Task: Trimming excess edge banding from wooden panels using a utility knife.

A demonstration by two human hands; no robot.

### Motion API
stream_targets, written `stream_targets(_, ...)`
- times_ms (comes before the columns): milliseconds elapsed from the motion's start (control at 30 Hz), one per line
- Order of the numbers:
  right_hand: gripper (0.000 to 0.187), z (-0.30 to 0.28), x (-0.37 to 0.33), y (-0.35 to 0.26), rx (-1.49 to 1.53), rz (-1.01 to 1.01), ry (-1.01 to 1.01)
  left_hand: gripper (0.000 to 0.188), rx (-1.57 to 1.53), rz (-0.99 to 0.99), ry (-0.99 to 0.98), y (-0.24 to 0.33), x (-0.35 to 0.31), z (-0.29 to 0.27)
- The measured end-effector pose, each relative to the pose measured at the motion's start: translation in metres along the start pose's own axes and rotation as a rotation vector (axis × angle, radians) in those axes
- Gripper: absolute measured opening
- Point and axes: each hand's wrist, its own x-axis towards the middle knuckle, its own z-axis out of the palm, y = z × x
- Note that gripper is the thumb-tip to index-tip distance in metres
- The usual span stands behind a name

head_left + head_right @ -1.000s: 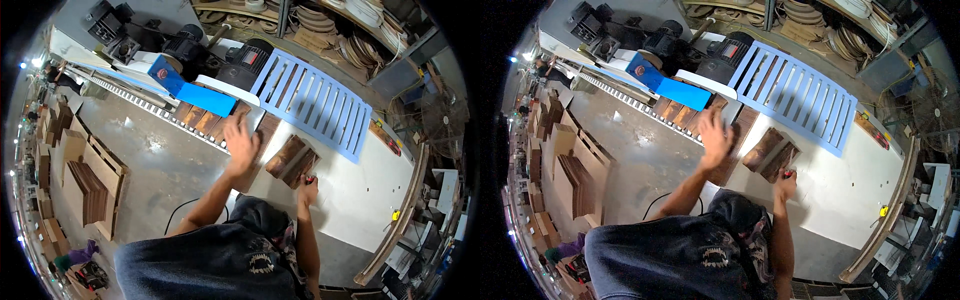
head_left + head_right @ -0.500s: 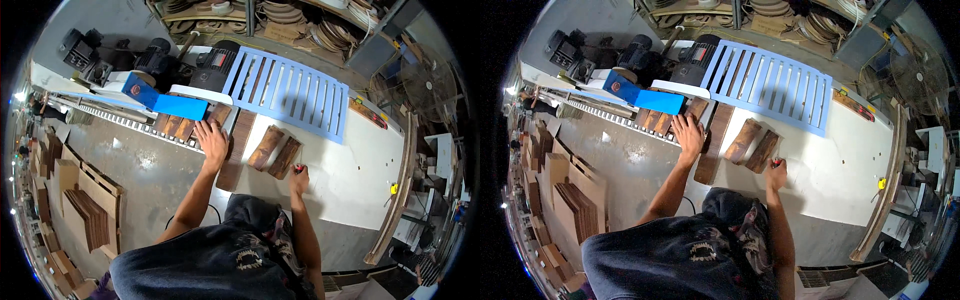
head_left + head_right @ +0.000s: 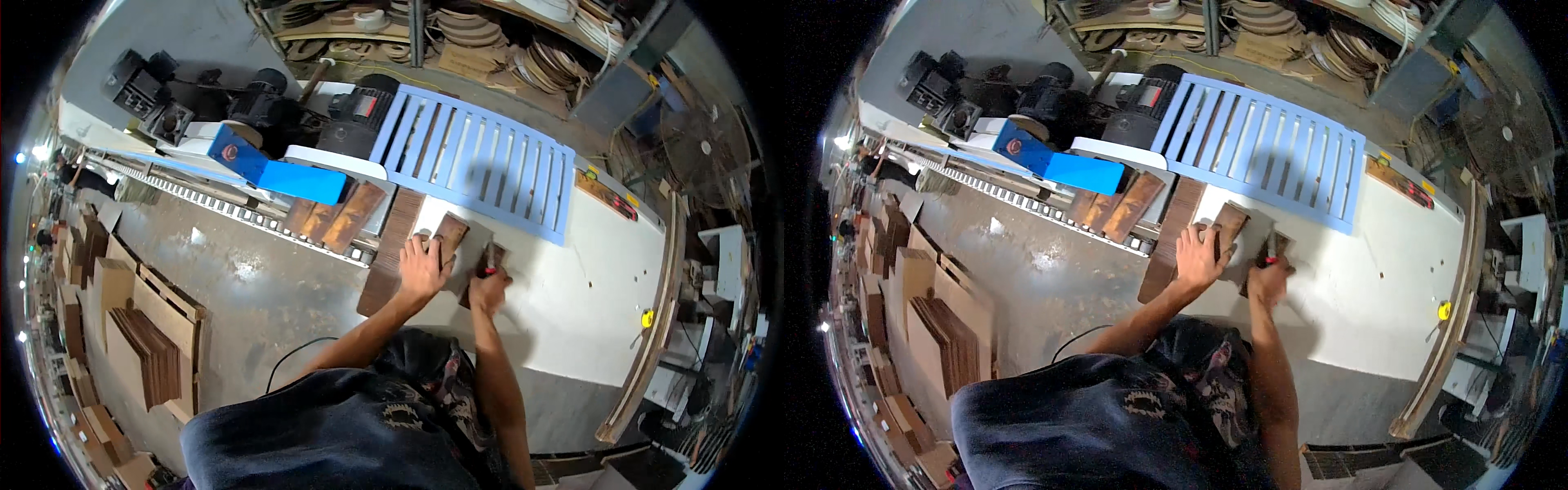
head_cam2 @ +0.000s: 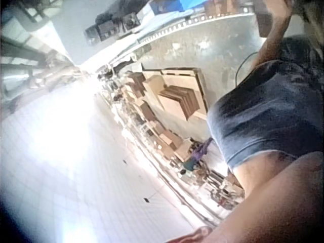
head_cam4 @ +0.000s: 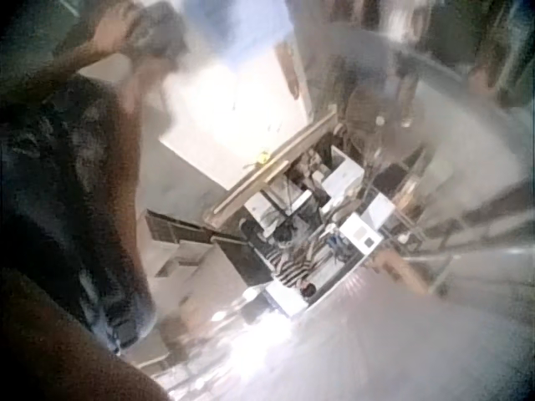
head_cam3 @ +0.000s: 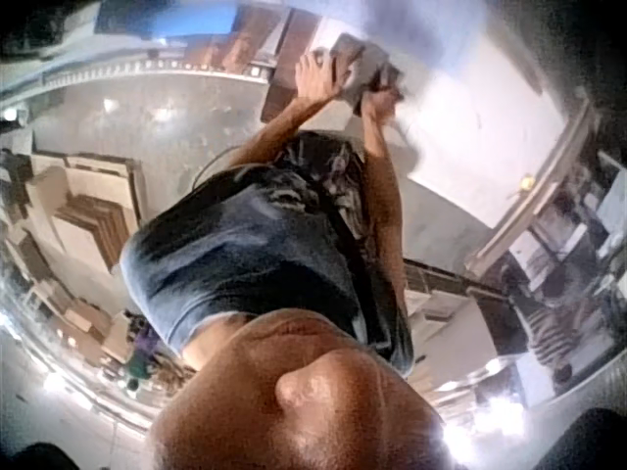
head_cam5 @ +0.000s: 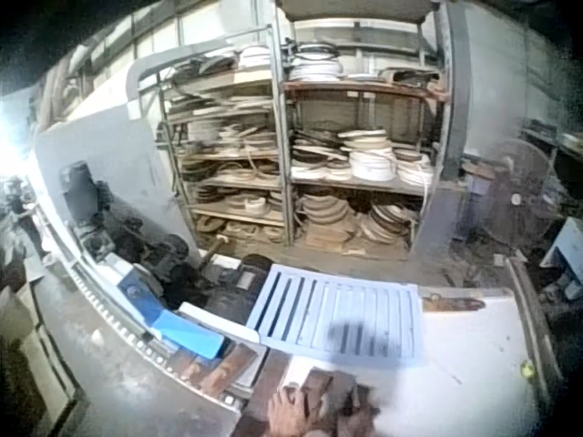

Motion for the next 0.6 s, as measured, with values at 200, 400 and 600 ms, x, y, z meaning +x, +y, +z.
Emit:
stream_targets(200, 0.079, -0.037, -0.025, -0.032, 0.152, -0.118, -0.039, 0.064, 0.175, -0.06, 0.25, -0.056, 0.03, -0.058)
stream_targets(400, 0.08, -0.021, -0.049, -0.086, 0.167, -0.263, -0.13, 0.062, 0.34, -0.015, 0.168, -0.102, 0.027, -0.05)
stream_targets(600, 0.058, 0.015, -0.025, -0.048, 0.335, -0.273, -0.044, 0.053, -0.031, -0.063, 0.143, -0.042, 0.025, -0.071)
